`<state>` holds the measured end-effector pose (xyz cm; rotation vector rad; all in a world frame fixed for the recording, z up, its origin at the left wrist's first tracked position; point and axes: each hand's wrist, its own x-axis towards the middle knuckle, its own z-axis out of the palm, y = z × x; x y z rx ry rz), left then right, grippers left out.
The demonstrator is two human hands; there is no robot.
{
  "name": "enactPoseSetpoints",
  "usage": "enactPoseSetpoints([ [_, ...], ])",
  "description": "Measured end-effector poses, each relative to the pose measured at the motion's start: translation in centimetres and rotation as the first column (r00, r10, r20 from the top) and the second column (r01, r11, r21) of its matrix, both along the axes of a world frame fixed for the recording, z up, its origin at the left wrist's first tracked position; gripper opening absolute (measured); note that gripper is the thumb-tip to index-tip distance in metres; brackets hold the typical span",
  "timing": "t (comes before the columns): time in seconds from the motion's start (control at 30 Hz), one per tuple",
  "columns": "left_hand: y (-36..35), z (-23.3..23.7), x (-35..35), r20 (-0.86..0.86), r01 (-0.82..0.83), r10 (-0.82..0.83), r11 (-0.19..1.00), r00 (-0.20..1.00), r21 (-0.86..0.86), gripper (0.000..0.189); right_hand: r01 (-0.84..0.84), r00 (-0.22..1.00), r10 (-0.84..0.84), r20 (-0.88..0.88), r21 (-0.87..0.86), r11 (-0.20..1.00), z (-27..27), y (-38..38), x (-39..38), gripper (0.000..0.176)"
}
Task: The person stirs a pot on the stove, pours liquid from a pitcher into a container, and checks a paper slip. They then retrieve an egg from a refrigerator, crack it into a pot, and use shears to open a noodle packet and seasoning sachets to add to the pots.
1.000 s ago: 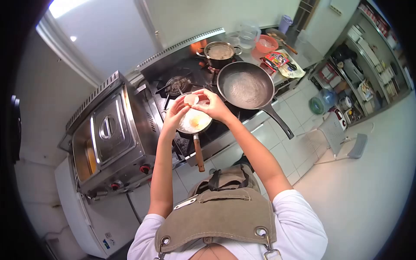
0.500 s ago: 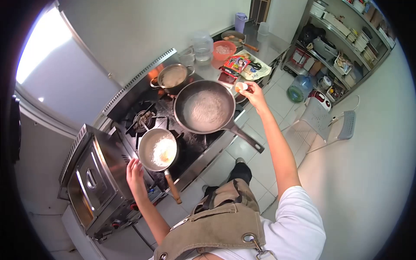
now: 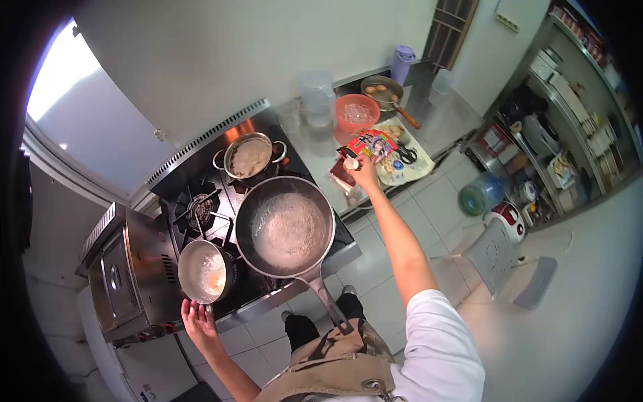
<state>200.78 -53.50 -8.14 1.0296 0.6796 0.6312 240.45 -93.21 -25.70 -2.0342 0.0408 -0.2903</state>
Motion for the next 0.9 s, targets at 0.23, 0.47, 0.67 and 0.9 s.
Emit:
enactPoseSetpoints([
  [0.23,-3.5,2.3,-3.8,-0.128,-0.262,0.279,0.955,0.952,0.135,0.037,-0.033,0.999,0.029,-0.024,-0.234,0.972,-3.9,6.2,8.6,0.042],
  [0.47,-5.1,2.0,-3.9,-0.170,-0.279,0.314,0.939,0.934,0.200,0.038,-0.096,0.989,0.058,-0.133,-0.306,0.947,-4.6,7.4,8.9,0.046],
  [0.67,-6.6,2.9,-2.1,-0.171,-0.261,0.305,0.935,0.937,0.238,0.036,0.336,0.940,-0.322,0.115,-0.483,0.809,0.0,0.6,9.5,0.049],
  [0.9,-7.3,2.9,-1.1,-0.183,-0.219,0.256,0.955,0.949,0.201,0.037,0.089,0.940,-0.216,-0.265,-0.421,0.903,-0.4,-9.3,11.2,0.030],
])
